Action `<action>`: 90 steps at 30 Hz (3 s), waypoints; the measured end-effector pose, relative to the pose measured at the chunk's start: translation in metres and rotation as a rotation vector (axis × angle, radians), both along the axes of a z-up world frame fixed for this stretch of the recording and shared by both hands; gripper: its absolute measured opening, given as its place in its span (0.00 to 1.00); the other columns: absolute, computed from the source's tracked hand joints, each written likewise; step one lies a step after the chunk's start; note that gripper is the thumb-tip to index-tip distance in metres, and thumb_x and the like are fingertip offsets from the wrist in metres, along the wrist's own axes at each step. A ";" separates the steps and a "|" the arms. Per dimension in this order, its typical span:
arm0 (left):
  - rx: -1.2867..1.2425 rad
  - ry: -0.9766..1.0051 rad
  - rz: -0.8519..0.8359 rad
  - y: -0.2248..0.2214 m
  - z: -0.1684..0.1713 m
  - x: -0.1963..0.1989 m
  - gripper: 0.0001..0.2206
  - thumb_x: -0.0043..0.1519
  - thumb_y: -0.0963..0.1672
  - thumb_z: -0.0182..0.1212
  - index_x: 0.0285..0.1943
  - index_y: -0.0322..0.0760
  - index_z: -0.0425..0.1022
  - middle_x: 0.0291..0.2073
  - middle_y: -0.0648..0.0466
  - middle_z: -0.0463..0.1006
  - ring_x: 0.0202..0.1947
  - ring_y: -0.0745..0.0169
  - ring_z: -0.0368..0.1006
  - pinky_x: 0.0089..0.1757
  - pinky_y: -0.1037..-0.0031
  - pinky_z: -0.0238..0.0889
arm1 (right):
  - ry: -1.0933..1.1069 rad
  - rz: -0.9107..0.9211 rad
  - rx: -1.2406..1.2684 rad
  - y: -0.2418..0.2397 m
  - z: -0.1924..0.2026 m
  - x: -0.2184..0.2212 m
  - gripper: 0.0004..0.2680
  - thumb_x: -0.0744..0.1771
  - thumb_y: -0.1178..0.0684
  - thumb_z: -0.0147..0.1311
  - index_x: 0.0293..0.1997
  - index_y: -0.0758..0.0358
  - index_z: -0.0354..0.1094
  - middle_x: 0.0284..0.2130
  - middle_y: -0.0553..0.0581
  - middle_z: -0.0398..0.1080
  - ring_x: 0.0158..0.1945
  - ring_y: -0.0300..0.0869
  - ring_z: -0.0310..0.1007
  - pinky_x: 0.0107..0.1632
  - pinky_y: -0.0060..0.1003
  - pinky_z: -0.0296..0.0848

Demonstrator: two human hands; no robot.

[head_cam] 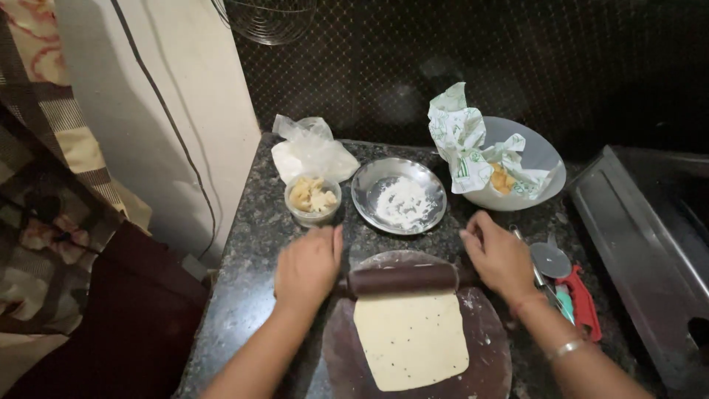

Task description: Rolling out dough and cutting it into rectangular pieces using a rolling pin and a pizza cutter.

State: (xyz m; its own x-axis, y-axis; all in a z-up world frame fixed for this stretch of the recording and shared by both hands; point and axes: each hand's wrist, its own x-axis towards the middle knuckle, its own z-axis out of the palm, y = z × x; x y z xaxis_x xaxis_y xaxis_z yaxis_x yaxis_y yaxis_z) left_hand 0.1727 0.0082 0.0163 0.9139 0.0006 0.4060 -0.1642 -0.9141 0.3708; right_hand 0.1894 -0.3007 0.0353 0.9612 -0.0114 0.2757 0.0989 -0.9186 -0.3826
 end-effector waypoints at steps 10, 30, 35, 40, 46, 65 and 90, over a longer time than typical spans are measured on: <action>0.008 0.062 0.016 -0.039 -0.017 -0.124 0.11 0.63 0.49 0.56 0.38 0.38 0.69 0.34 0.47 0.71 0.38 0.46 0.72 0.29 0.61 0.72 | -0.116 0.010 -0.120 -0.039 -0.032 -0.120 0.05 0.66 0.51 0.45 0.39 0.56 0.66 0.26 0.57 0.71 0.38 0.52 0.73 0.45 0.49 0.64; -0.151 -0.102 0.086 -0.012 0.002 -0.020 0.12 0.66 0.49 0.54 0.41 0.36 0.70 0.38 0.44 0.74 0.40 0.40 0.74 0.36 0.51 0.69 | 0.036 -0.189 -0.084 -0.004 -0.012 -0.038 0.10 0.66 0.44 0.50 0.49 0.51 0.65 0.36 0.57 0.77 0.41 0.57 0.78 0.42 0.54 0.73; -0.133 -0.038 -0.024 -0.007 0.010 0.013 0.13 0.67 0.50 0.55 0.41 0.38 0.70 0.38 0.44 0.77 0.34 0.37 0.76 0.36 0.50 0.69 | 0.037 -0.214 -0.109 0.002 -0.010 -0.003 0.13 0.65 0.42 0.54 0.50 0.52 0.65 0.33 0.58 0.76 0.40 0.58 0.77 0.41 0.54 0.73; -0.121 -0.033 -0.049 -0.005 0.006 0.022 0.14 0.66 0.51 0.55 0.41 0.38 0.71 0.36 0.45 0.79 0.33 0.35 0.76 0.36 0.49 0.69 | 0.034 -0.190 -0.061 0.008 -0.005 0.006 0.13 0.64 0.43 0.55 0.50 0.53 0.65 0.31 0.57 0.76 0.38 0.57 0.77 0.40 0.53 0.73; -0.120 0.228 0.088 -0.001 0.007 -0.024 0.13 0.62 0.50 0.56 0.43 0.38 0.70 0.40 0.45 0.78 0.38 0.37 0.76 0.39 0.49 0.68 | -0.017 -0.096 -0.088 0.008 -0.014 -0.034 0.10 0.65 0.43 0.52 0.47 0.50 0.66 0.26 0.55 0.75 0.32 0.54 0.78 0.35 0.51 0.71; 0.049 0.170 0.153 0.008 0.003 -0.033 0.15 0.60 0.52 0.57 0.39 0.36 0.73 0.34 0.44 0.76 0.38 0.42 0.75 0.36 0.54 0.71 | 0.048 -0.052 -0.088 0.026 -0.009 -0.016 0.08 0.67 0.45 0.49 0.47 0.51 0.63 0.28 0.55 0.76 0.34 0.56 0.78 0.35 0.53 0.71; 0.179 -0.041 -0.047 -0.008 -0.001 -0.117 0.09 0.59 0.48 0.55 0.35 0.40 0.71 0.30 0.50 0.75 0.36 0.48 0.72 0.37 0.54 0.64 | -0.091 -0.047 -0.188 0.002 -0.018 -0.129 0.05 0.65 0.50 0.44 0.36 0.55 0.64 0.27 0.57 0.71 0.34 0.53 0.74 0.39 0.51 0.70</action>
State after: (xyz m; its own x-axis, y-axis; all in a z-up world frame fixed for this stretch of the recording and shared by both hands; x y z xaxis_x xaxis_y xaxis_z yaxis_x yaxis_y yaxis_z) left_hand 0.0562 -0.0001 0.0152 0.8937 -0.1170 0.4331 -0.2198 -0.9558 0.1953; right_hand 0.0602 -0.2983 0.0168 0.9319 0.0046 0.3627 0.0808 -0.9774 -0.1951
